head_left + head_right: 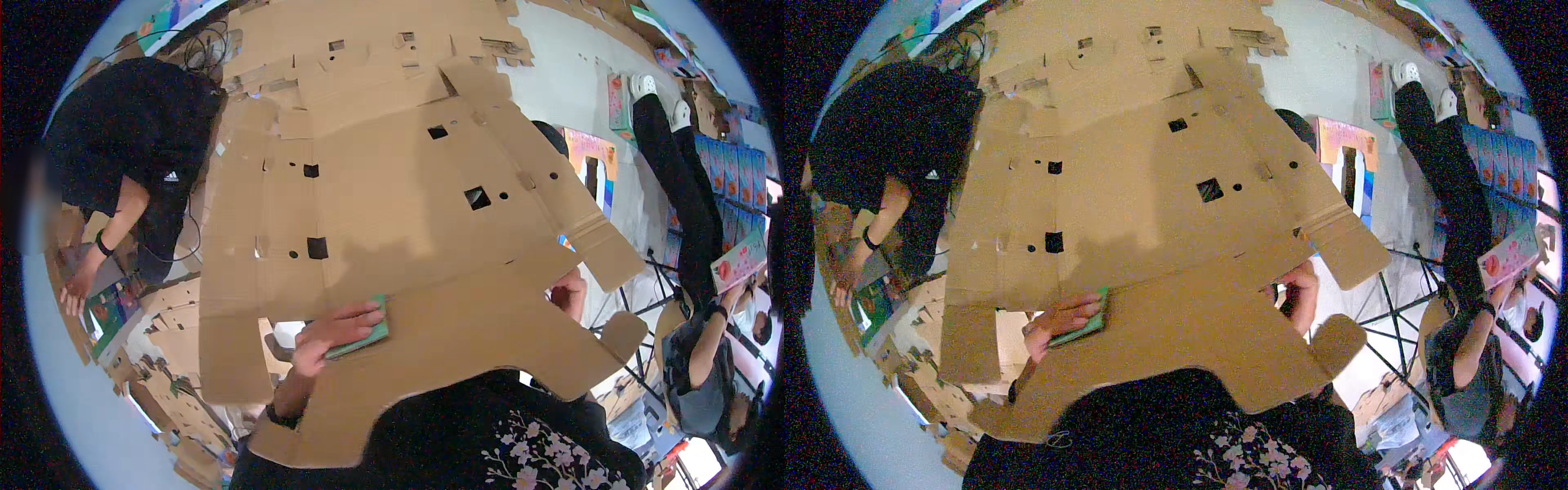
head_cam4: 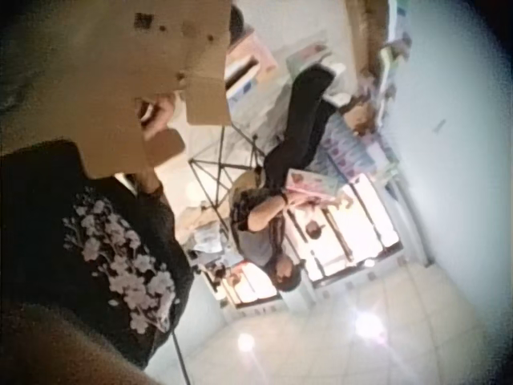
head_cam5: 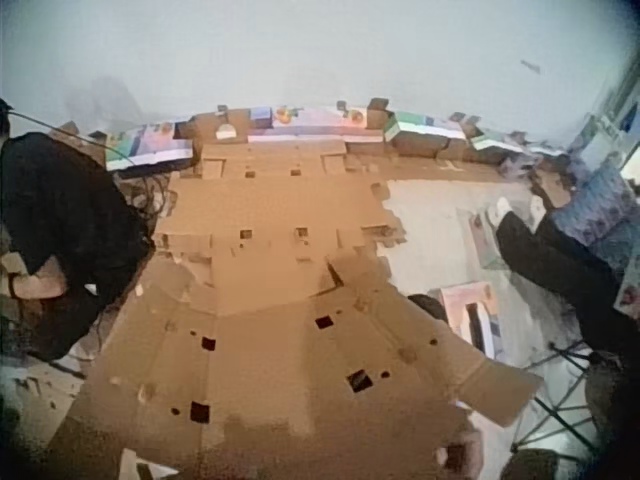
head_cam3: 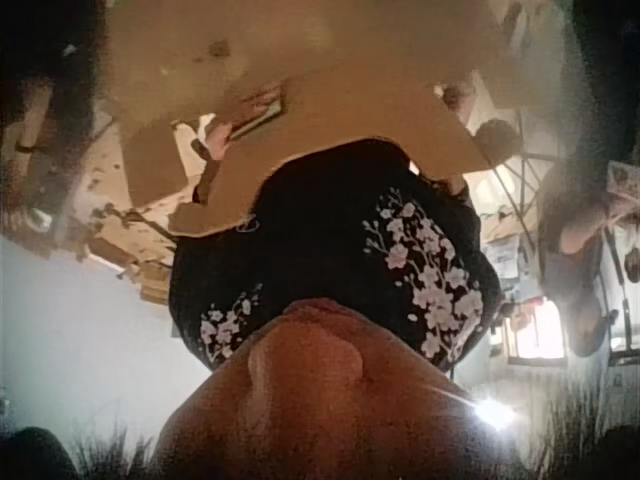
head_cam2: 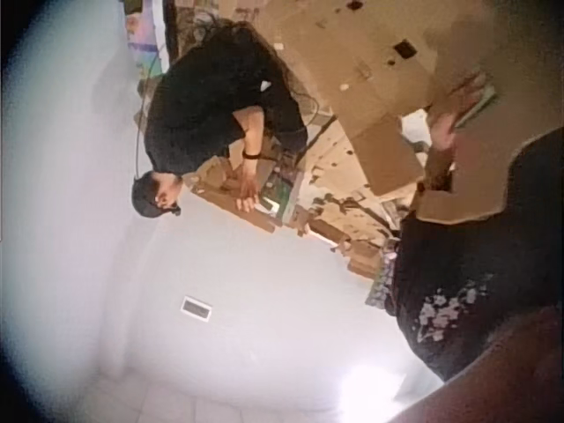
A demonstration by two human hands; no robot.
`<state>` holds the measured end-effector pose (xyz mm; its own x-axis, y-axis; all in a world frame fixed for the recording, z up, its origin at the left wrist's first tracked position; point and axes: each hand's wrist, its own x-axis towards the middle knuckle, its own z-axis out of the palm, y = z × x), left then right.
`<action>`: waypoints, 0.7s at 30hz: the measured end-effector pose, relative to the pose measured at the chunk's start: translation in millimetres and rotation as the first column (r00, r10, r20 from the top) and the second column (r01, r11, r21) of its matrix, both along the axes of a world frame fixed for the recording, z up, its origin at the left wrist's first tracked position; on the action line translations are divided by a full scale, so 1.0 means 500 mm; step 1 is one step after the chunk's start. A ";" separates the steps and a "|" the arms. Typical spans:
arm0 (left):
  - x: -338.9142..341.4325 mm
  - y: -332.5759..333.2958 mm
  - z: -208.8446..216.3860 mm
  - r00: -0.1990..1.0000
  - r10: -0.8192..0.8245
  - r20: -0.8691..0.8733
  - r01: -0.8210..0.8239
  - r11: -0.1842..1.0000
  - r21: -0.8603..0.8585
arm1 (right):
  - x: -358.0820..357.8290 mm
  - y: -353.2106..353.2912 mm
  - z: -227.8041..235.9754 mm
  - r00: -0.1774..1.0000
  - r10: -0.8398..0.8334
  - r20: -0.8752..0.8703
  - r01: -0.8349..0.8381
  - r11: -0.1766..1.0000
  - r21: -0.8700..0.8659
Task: The recorder folds and assembles cardboard fruit boxes.
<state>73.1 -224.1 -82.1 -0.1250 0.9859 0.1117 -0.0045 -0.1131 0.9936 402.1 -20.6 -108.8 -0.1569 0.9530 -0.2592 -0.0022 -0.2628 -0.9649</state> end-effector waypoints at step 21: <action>0.022 -0.030 -0.037 0.880 -0.082 -0.468 0.035 0.993 -0.110 | -0.052 -0.099 0.066 0.967 0.161 0.195 -0.109 0.961 -0.253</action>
